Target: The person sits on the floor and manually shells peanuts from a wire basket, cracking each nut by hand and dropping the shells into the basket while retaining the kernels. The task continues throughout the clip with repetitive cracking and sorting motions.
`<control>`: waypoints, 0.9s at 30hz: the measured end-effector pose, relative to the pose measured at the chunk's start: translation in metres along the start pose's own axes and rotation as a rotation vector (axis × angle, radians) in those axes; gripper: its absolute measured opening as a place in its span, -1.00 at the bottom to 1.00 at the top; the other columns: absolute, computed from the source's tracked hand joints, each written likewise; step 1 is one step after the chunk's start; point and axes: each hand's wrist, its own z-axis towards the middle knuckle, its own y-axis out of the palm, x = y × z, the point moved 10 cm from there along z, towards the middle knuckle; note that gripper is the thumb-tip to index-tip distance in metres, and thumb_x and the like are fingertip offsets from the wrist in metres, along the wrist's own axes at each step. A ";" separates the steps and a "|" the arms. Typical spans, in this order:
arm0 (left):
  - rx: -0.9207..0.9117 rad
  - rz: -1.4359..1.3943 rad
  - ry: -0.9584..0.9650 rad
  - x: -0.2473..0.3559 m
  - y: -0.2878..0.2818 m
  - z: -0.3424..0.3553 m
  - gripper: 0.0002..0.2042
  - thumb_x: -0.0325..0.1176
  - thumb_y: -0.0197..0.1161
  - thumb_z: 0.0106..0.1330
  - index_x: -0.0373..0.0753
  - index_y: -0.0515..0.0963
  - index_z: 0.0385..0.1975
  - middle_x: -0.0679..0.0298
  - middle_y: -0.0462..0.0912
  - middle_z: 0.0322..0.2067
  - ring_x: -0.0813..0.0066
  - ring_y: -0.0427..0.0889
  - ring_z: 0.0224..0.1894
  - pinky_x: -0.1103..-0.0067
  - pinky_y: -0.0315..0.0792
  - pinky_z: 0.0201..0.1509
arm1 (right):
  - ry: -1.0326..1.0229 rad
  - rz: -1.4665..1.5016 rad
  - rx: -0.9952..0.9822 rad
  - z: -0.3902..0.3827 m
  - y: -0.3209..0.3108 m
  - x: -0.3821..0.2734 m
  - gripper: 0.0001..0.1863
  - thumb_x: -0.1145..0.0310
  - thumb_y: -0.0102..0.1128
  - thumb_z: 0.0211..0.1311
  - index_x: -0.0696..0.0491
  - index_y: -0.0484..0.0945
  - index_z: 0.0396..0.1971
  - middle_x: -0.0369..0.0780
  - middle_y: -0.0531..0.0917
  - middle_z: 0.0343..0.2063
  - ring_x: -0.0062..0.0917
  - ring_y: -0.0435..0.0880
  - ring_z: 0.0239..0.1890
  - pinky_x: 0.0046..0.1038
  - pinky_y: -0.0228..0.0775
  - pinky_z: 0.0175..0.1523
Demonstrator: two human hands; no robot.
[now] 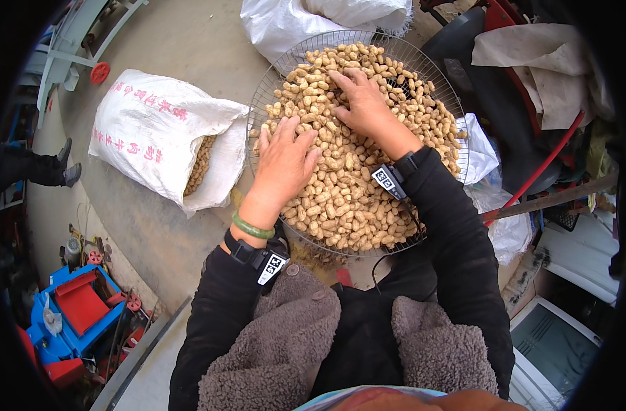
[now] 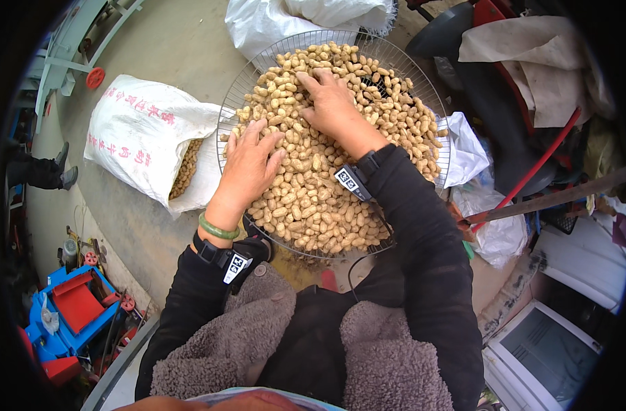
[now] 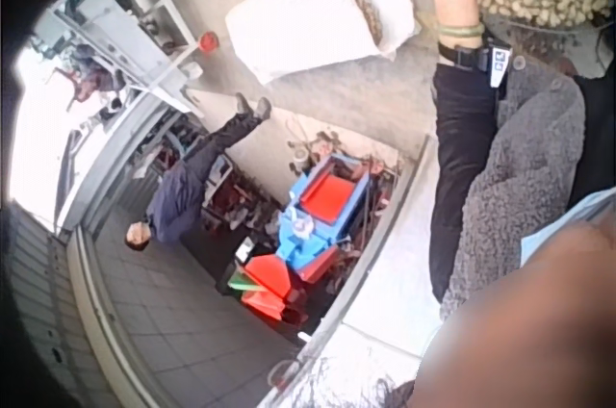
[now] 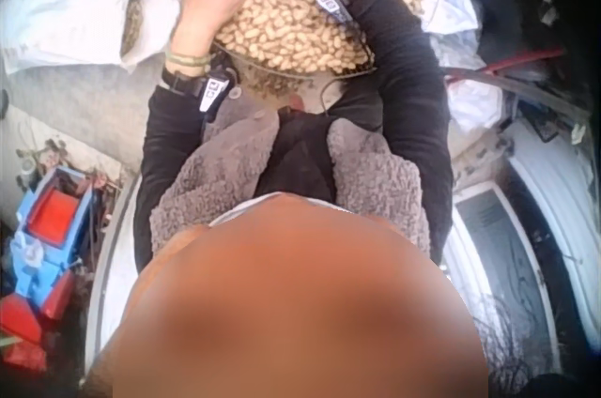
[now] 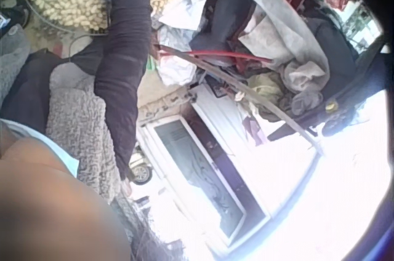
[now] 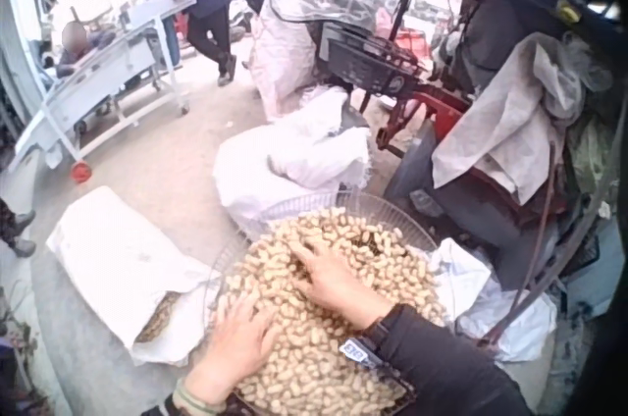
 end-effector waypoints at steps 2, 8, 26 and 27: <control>-0.002 -0.024 -0.016 -0.001 -0.002 0.000 -0.68 -0.16 0.28 0.40 -0.18 0.57 0.03 0.00 0.41 0.27 -0.03 0.34 0.40 -0.19 0.01 0.48 | -0.032 -0.015 -0.113 0.006 0.016 -0.003 -0.55 0.28 0.39 0.20 -0.10 0.62 0.13 -0.21 0.63 0.09 -0.13 0.51 0.16 -0.19 0.42 0.22; 0.023 0.021 -0.031 0.000 -0.005 0.001 -0.73 -0.20 0.28 0.39 -0.25 0.51 -0.09 0.03 0.46 0.23 -0.01 0.42 0.31 -0.16 0.10 0.42 | 0.101 -0.010 -0.146 -0.014 -0.019 0.038 -0.74 0.25 0.42 0.21 0.02 0.77 -0.14 -0.12 0.77 -0.39 -0.25 0.76 -0.33 -0.26 0.59 -0.15; -0.076 0.037 0.027 0.019 0.014 -0.005 -0.71 -0.12 0.25 0.41 -0.07 0.66 0.01 -0.01 0.26 0.44 -0.19 0.12 0.52 -0.27 -0.18 0.51 | 0.071 -0.013 -0.036 -0.070 -0.062 0.021 -0.85 0.37 0.26 0.21 0.14 0.57 -0.45 -0.11 0.61 -0.39 -0.24 0.62 -0.21 -0.24 0.46 -0.04; -0.089 0.050 0.021 0.019 0.015 -0.005 -0.73 -0.14 0.26 0.40 -0.09 0.66 -0.01 -0.01 0.28 0.43 -0.18 0.13 0.52 -0.27 -0.17 0.52 | 0.110 -0.069 0.023 -0.076 -0.077 0.028 -0.85 0.38 0.24 0.17 0.14 0.56 -0.48 -0.08 0.63 -0.42 -0.25 0.64 -0.24 -0.24 0.49 -0.07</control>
